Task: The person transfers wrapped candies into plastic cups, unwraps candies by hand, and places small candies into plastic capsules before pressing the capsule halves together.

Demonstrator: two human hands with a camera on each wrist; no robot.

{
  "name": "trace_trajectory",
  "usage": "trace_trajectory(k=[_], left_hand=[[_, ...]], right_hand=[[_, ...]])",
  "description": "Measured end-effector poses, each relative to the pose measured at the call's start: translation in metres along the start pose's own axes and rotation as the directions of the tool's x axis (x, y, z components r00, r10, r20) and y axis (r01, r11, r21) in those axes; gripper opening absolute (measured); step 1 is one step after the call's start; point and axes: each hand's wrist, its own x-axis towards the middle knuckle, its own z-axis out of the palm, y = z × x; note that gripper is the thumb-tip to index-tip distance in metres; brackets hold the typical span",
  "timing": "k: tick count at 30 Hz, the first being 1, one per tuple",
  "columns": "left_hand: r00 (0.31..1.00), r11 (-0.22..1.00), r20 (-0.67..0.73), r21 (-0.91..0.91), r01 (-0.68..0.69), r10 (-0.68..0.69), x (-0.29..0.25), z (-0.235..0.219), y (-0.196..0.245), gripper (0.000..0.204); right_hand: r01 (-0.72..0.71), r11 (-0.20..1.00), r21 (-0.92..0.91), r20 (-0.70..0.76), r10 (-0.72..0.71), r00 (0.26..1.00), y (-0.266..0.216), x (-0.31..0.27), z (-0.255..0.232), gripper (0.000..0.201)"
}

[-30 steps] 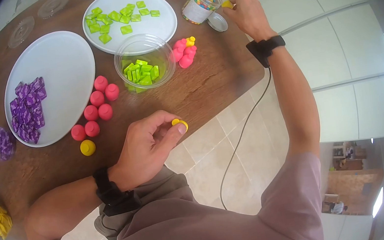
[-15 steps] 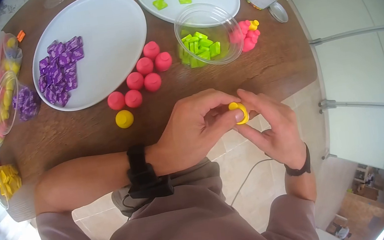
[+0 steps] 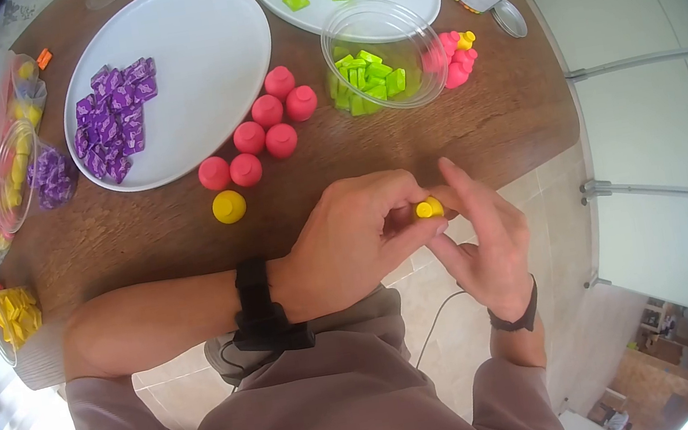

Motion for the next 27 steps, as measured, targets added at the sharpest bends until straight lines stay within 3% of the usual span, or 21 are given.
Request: trace_trajectory(k=[2,6,9,11,17,19,22,23,25,26,27], left_hand=[[0.999,0.999,-0.014,-0.018,0.032,-0.032,-0.001,0.002,0.0,0.018],[0.995,0.995,-0.092,-0.095,0.04,-0.049,0.0,0.002,0.0,0.014],[0.996,0.984,-0.046,-0.169,0.064,-0.073,0.001,-0.001,0.002,0.014],[0.996,0.975,0.012,-0.202,0.093,-0.092,0.003,-0.005,0.002,0.017],[0.993,0.991,0.116,-0.128,0.039,-0.024,0.004,-0.003,0.003,0.039],[0.993,0.959,-0.064,-0.273,0.077,-0.098,-0.001,0.006,0.001,0.041],[0.98,0.979,-0.171,-0.192,0.068,-0.102,-0.004,0.007,0.003,0.035],[0.978,0.979,-0.179,-0.189,0.071,-0.105,-0.007,0.006,0.006,0.035],[0.993,0.993,0.079,-0.091,-0.078,0.086,-0.018,0.004,0.012,0.027],[0.963,0.983,0.208,-0.109,-0.15,0.17,-0.025,0.006,0.014,0.02],[0.968,0.985,0.194,-0.097,-0.142,0.159,-0.032,0.007,0.014,0.02]], right_hand=[[0.141,0.975,-0.172,0.007,-0.142,0.99,-0.001,0.002,0.001,0.056],[0.196,0.957,-0.216,0.005,-0.2,0.98,0.002,0.005,0.008,0.05],[0.056,0.992,-0.113,-0.082,-0.066,0.994,0.002,0.001,0.007,0.048],[-0.178,0.975,0.134,-0.069,0.188,0.98,0.004,0.0,0.006,0.053],[-0.205,0.913,0.354,-0.039,0.233,0.972,0.017,0.0,0.011,0.063],[-0.196,0.893,0.406,-0.061,0.24,0.969,0.019,-0.001,0.014,0.057],[-0.182,0.873,0.452,-0.056,0.232,0.971,0.022,-0.001,0.017,0.045],[-0.217,0.838,0.502,-0.091,0.3,0.95,0.019,0.0,0.019,0.041],[-0.239,0.793,0.56,-0.103,0.353,0.93,0.02,0.002,0.024,0.036],[-0.278,0.833,0.478,-0.072,0.352,0.933,0.025,-0.002,0.027,0.036],[-0.309,0.867,0.39,-0.043,0.353,0.935,0.026,-0.002,0.03,0.035]])
